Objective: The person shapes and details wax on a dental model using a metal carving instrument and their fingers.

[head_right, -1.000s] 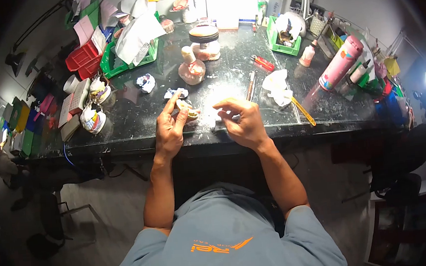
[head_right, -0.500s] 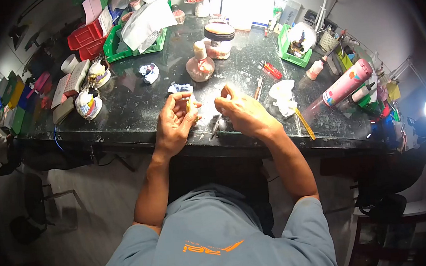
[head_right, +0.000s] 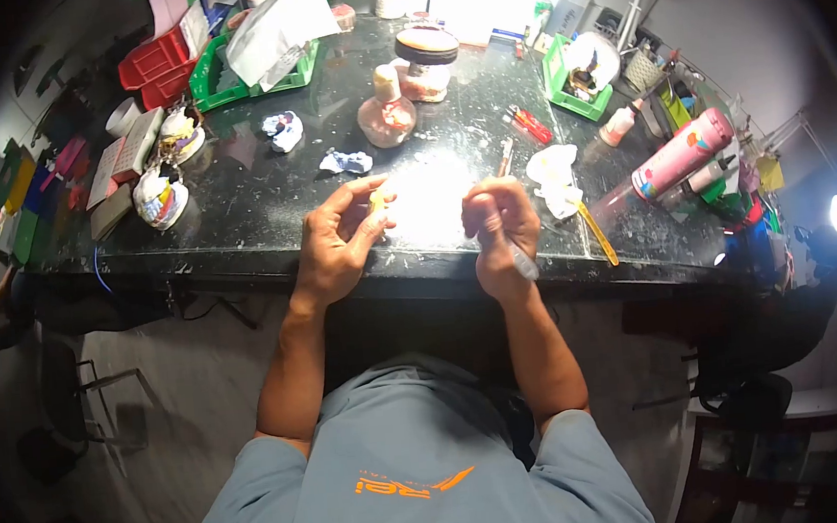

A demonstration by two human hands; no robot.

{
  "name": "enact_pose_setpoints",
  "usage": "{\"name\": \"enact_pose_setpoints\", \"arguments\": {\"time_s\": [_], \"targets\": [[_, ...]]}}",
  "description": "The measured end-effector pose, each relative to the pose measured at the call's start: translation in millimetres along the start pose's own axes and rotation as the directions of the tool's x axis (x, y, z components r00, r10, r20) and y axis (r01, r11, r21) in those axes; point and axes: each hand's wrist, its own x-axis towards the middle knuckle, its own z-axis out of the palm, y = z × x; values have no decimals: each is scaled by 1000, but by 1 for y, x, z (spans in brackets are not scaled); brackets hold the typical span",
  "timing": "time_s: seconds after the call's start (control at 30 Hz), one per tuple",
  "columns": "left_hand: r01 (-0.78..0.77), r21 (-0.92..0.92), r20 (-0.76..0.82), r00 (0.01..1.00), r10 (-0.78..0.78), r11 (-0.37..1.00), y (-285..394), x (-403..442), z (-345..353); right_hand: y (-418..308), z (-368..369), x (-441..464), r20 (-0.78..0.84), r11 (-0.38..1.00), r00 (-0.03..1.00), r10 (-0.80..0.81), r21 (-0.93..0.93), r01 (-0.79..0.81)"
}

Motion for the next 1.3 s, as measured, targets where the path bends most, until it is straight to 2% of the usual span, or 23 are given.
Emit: {"name": "enact_pose_setpoints", "arguments": {"time_s": [0.07,0.1,0.2,0.33,0.47,0.5,0.6,0.63,0.7,0.8,0.93,0.97,1.07,1.13,1.17,1.27,1.3], "targets": [[46,-6,10,999,-46,999,5,-2,0,0,4,-3,18,975,998,56,216,-58],[51,-8,17,999,-51,999,6,-2,-1,-5,19,-5,-79,987,993,92,136,-81],[46,-20,15,999,-46,999,5,-2,-1,9,20,-7,15,971,996,87,220,-88],[30,-31,-11,999,-30,999,8,-2,-1,19,1,-12,7,941,987,161,301,-155],[7,-10,7,1000,-7,1000,10,-2,1,21,1,-15,-130,908,938,322,322,-267],[10,-23,17,1000,-10,1000,9,-2,1,22,1,-13,-132,922,951,281,312,-229],[14,-69,37,999,-11,998,3,-1,-2,5,19,-6,-253,973,940,229,66,-220],[16,-88,45,999,-12,996,-1,-2,-4,8,16,-7,-215,976,955,206,119,-183],[10,-121,36,999,-6,993,-2,-2,-4,11,15,-8,-218,978,953,208,78,-196],[78,-160,14,997,-77,984,4,-4,-6,15,12,-6,-193,972,953,235,74,-224],[9,-260,-24,1000,-16,965,-2,-3,-5,16,14,-4,-180,972,955,235,55,-229],[17,-250,-23,999,-23,968,0,-3,-5,15,12,-5,-160,970,957,243,62,-236],[-26,-35,-17,1000,26,999,-2,-3,-7,13,9,-9,-114,962,957,266,87,-257],[-47,-52,-42,998,45,998,-1,-2,-3,16,3,-9,-54,959,963,266,120,-258],[-30,-30,-52,998,28,999,2,-2,0,14,1,-7,-59,932,938,340,154,-328],[17,46,-60,998,-14,999,5,2,-3,8,-14,6,100,921,933,346,154,-358],[20,59,-55,998,-17,998,6,6,-6,5,-25,13,181,935,925,335,61,-350]]}}
